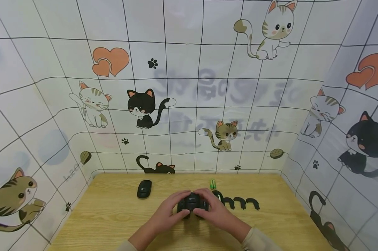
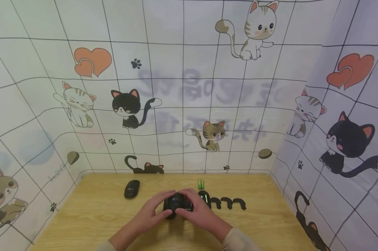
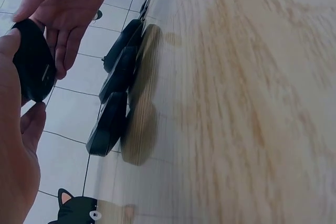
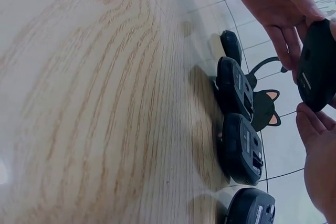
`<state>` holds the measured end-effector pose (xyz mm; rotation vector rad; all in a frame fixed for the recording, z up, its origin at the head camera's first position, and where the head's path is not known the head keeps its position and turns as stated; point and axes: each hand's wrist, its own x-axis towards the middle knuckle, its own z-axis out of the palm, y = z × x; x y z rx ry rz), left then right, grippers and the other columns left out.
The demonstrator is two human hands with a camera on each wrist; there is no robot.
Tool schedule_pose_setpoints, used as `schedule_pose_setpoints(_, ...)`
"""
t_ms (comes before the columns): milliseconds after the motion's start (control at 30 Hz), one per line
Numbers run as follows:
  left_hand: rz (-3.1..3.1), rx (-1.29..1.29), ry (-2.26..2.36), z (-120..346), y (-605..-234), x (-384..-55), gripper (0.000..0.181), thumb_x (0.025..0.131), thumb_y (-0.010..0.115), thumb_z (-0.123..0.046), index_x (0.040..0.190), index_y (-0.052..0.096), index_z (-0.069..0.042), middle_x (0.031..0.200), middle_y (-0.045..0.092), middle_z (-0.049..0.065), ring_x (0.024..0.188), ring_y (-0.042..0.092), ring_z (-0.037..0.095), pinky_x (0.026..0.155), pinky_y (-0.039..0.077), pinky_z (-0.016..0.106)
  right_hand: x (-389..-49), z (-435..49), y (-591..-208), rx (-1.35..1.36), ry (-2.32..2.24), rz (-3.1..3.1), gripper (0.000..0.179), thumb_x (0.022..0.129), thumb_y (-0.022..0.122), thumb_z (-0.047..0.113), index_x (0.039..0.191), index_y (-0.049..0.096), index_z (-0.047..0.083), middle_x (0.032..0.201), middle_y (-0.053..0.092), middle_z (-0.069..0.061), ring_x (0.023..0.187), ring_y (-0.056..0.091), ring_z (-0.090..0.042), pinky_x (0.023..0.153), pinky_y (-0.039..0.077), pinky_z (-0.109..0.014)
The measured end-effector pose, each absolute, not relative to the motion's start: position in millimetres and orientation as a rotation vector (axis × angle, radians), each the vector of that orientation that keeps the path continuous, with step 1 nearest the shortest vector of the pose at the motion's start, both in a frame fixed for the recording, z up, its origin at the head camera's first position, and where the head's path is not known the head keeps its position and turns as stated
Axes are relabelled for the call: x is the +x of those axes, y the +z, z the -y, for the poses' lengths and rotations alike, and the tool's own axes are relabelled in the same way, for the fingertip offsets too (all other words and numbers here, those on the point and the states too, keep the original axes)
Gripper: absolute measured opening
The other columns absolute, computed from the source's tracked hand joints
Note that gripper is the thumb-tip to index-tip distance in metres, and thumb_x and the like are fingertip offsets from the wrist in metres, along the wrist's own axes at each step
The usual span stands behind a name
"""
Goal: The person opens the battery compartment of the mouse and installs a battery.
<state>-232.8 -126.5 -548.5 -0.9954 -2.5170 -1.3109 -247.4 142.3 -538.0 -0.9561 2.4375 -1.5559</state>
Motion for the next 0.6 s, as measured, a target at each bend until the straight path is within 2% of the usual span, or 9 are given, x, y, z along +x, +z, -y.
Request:
schedule_pose_setpoints(267,2.483,-0.905,-1.309,121.1,-551.6,-234.7,0.044,0.113,0.067,-0.037,0.154,0.063,-0.023,0.153,0.064,-0.003,0.142,0.059,0.026,0.114,0.053,0.057,-244.6,-137.5,-536.0,-0.926,-1.597,-2.421,0.045,0.112,0.070,0.029,0.154,0.058,0.020,0.147,0.057,-0.002,0.134,0.064,-0.019,0.115,0.053,-0.045)
schedule_pose_setpoints(433,2.502,-0.859,-1.333,118.6,-550.3,-238.1,0.033,0.114,0.064,-0.037,0.144,0.070,-0.023,0.132,0.074,-0.005,0.115,0.068,0.013,0.095,0.062,0.046,-243.0,-136.9,-535.8,-0.940,-1.570,-2.468,0.034,0.115,0.065,0.029,0.147,0.065,0.017,0.136,0.066,-0.005,0.115,0.069,-0.016,0.097,0.060,-0.033)
schedule_pose_setpoints(500,2.509,-0.866,-1.350,118.1,-549.7,-239.5,0.030,0.116,0.061,-0.035,0.139,0.073,-0.020,0.121,0.076,-0.005,0.103,0.069,0.010,0.087,0.063,0.040,-242.8,-136.7,-536.4,-0.950,-1.565,-2.472,0.031,0.115,0.064,0.028,0.143,0.068,0.015,0.130,0.070,-0.008,0.106,0.072,-0.019,0.088,0.060,-0.030)
schedule_pose_setpoints(600,2.532,-0.868,-1.354,118.1,-549.0,-240.2,0.030,0.118,0.057,-0.035,0.134,0.075,-0.018,0.110,0.078,-0.005,0.095,0.070,0.006,0.084,0.062,0.032,-243.0,-135.9,-537.8,-0.939,-1.576,-2.448,0.028,0.116,0.062,0.027,0.139,0.070,0.014,0.126,0.073,-0.011,0.101,0.075,-0.026,0.084,0.060,-0.028)
